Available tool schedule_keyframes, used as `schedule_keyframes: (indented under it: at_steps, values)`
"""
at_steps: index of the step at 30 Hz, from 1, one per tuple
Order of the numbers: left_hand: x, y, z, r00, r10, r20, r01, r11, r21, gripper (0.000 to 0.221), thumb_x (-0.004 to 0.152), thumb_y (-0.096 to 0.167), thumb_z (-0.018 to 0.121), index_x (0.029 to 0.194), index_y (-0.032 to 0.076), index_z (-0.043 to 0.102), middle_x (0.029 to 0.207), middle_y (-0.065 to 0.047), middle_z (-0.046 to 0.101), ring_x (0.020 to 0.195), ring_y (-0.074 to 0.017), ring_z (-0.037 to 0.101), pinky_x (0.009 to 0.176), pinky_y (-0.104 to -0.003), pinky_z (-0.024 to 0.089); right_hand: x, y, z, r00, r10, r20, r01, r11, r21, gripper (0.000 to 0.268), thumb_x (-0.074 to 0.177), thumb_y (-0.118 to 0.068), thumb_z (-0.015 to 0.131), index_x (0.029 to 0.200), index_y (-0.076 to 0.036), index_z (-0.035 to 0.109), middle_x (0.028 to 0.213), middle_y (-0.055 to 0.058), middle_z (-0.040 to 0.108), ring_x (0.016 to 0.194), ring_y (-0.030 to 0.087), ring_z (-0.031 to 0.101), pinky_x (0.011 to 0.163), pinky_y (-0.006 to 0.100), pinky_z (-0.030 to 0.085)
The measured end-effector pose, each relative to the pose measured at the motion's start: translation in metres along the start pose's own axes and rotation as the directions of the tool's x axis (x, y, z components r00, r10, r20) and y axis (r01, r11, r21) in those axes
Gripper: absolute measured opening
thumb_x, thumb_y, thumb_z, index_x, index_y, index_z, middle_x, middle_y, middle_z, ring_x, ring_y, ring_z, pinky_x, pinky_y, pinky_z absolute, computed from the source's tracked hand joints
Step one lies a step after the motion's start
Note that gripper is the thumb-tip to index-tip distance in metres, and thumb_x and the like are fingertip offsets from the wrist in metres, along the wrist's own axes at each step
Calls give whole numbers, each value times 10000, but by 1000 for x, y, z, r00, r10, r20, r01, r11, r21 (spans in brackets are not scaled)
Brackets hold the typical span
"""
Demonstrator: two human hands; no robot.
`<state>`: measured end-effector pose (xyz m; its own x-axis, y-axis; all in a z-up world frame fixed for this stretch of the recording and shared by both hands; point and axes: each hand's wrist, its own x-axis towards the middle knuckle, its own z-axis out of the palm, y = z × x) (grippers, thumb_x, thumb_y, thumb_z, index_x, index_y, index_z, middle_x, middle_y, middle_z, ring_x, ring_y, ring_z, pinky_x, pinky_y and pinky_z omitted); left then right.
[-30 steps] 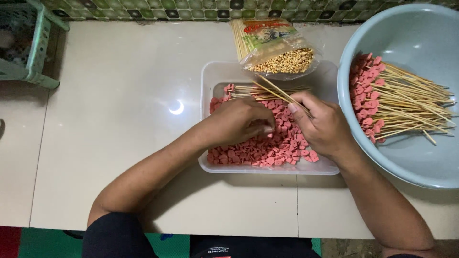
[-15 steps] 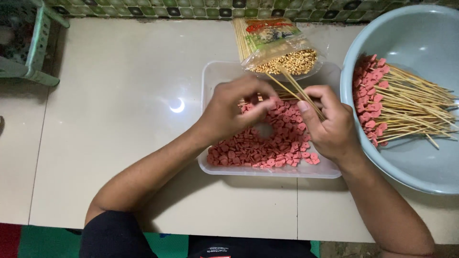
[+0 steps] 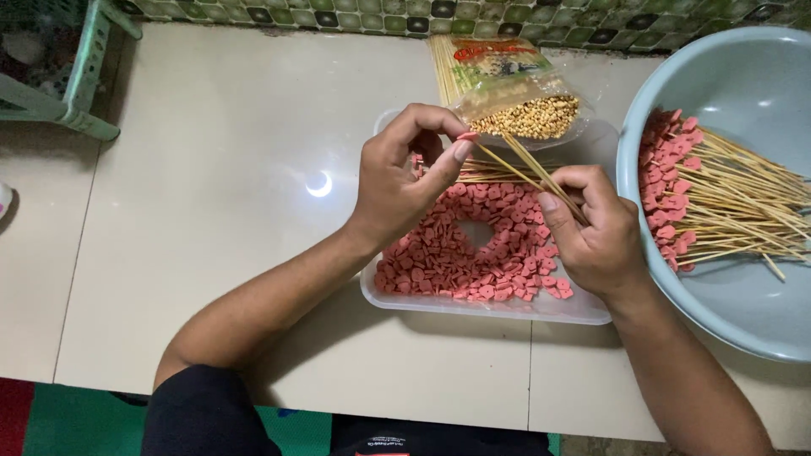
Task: Skewering small pink food pieces onto wooden sticks and placing them in a bowl
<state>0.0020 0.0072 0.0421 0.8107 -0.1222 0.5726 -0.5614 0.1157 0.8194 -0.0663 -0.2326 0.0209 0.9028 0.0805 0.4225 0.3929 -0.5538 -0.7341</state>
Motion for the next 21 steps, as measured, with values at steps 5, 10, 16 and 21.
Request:
schedule_keyframes:
  at_steps: [5, 10, 16, 21]
  values:
    - [1, 5, 0, 1000, 18, 18, -19, 999, 41, 105, 971, 122, 754, 1060, 101, 703, 896, -51, 725, 673, -122, 565, 631, -282, 499, 0, 2, 0, 1000, 1, 5, -1, 1000, -2, 75, 1036, -26, 657, 1106, -31, 684, 548, 123, 570, 481, 232, 542, 498, 317, 433]
    - [-1, 3, 0, 998, 50, 23, -52, 994, 95, 116, 976, 117, 758, 1077, 135, 706, 934, -28, 736, 685, -144, 583, 648, -294, 526, 0, -2, -2, 1000, 10, 6, -10, 1000, -10, 66, 1042, -33, 658, 1104, -36, 682, 549, 110, 580, 486, 235, 561, 505, 313, 443]
    - [1, 12, 1, 992, 124, 15, -124, 978, 170, 144, 955, 91, 782, 1075, 138, 718, 948, -37, 722, 690, -160, 603, 628, -301, 526, -1, 0, -1, 1000, 22, -1, -22, 1000, 8, 84, 1040, -22, 642, 1114, -27, 681, 567, 140, 585, 504, 246, 560, 510, 328, 441]
    - [-1, 11, 0, 980, 197, 19, -197, 960, 198, 119, 1022, 99, 661, 1111, 135, 732, 995, -56, 670, 752, -169, 580, 670, -314, 544, -2, 1, -1, 1000, 1, -12, 0, 1000, 13, 66, 1045, -13, 644, 1103, -23, 674, 560, 118, 585, 509, 225, 570, 510, 301, 439]
